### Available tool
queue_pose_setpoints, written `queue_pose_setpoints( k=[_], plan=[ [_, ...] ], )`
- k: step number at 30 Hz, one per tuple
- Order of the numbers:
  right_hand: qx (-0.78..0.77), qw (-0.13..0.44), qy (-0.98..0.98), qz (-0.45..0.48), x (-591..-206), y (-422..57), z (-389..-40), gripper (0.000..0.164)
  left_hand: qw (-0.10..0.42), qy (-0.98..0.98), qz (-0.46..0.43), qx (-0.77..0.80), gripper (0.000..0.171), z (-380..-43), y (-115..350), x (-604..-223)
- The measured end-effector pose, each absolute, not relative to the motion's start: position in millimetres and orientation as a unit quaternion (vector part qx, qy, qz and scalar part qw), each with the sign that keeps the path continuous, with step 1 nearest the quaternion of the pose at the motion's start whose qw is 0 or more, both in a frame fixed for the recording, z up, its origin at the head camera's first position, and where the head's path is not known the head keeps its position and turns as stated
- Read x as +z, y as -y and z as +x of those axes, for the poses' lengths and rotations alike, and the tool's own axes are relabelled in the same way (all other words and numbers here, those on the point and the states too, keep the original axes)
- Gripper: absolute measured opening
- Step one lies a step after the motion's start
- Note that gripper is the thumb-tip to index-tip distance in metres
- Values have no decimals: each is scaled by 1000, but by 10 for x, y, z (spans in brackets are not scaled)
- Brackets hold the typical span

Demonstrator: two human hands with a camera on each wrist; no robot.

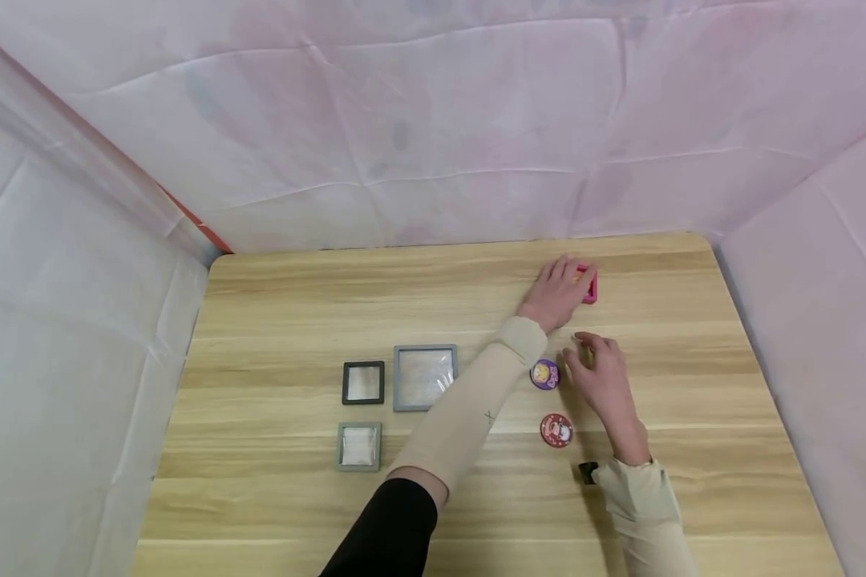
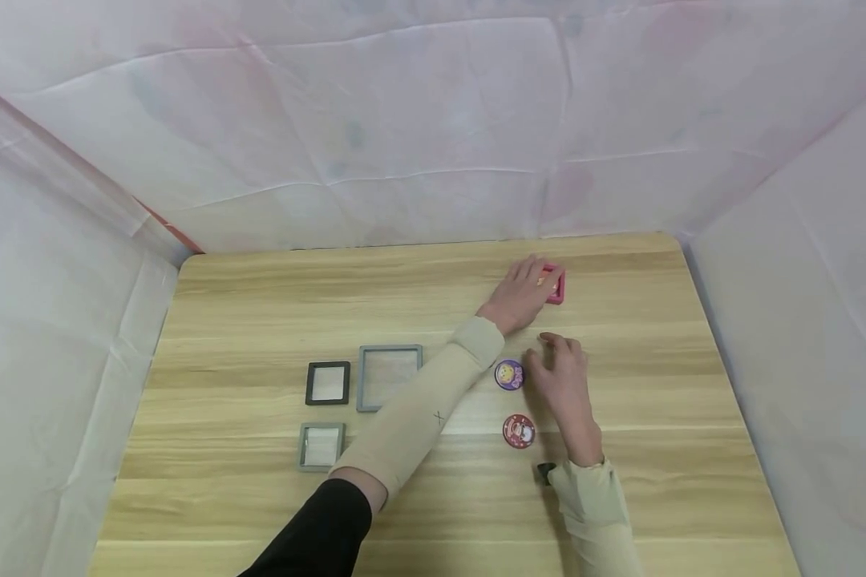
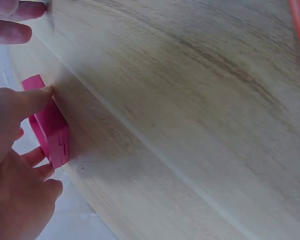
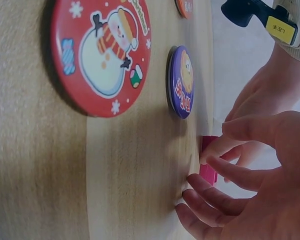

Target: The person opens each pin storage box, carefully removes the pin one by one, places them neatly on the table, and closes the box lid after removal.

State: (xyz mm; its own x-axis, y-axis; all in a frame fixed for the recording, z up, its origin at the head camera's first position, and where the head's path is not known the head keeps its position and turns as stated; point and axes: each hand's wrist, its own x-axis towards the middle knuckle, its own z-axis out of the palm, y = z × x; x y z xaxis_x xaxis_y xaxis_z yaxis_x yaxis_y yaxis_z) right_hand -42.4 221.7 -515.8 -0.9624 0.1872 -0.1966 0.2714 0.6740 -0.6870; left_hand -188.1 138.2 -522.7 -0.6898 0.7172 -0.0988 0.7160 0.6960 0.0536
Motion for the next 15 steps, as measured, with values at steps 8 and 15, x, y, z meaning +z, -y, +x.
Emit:
queue_pose_setpoints(
  k=[8,15],
  plan=[
    [-387,56,-912,125,-5153,-2228,-398,51,51,-912,406,30,70,-1919,-1389,-5285],
    [-393,70,-908,124,-5161,-2194,-385,52,65,-915,392,68,73,-1910,-1292,-5306]
  ],
)
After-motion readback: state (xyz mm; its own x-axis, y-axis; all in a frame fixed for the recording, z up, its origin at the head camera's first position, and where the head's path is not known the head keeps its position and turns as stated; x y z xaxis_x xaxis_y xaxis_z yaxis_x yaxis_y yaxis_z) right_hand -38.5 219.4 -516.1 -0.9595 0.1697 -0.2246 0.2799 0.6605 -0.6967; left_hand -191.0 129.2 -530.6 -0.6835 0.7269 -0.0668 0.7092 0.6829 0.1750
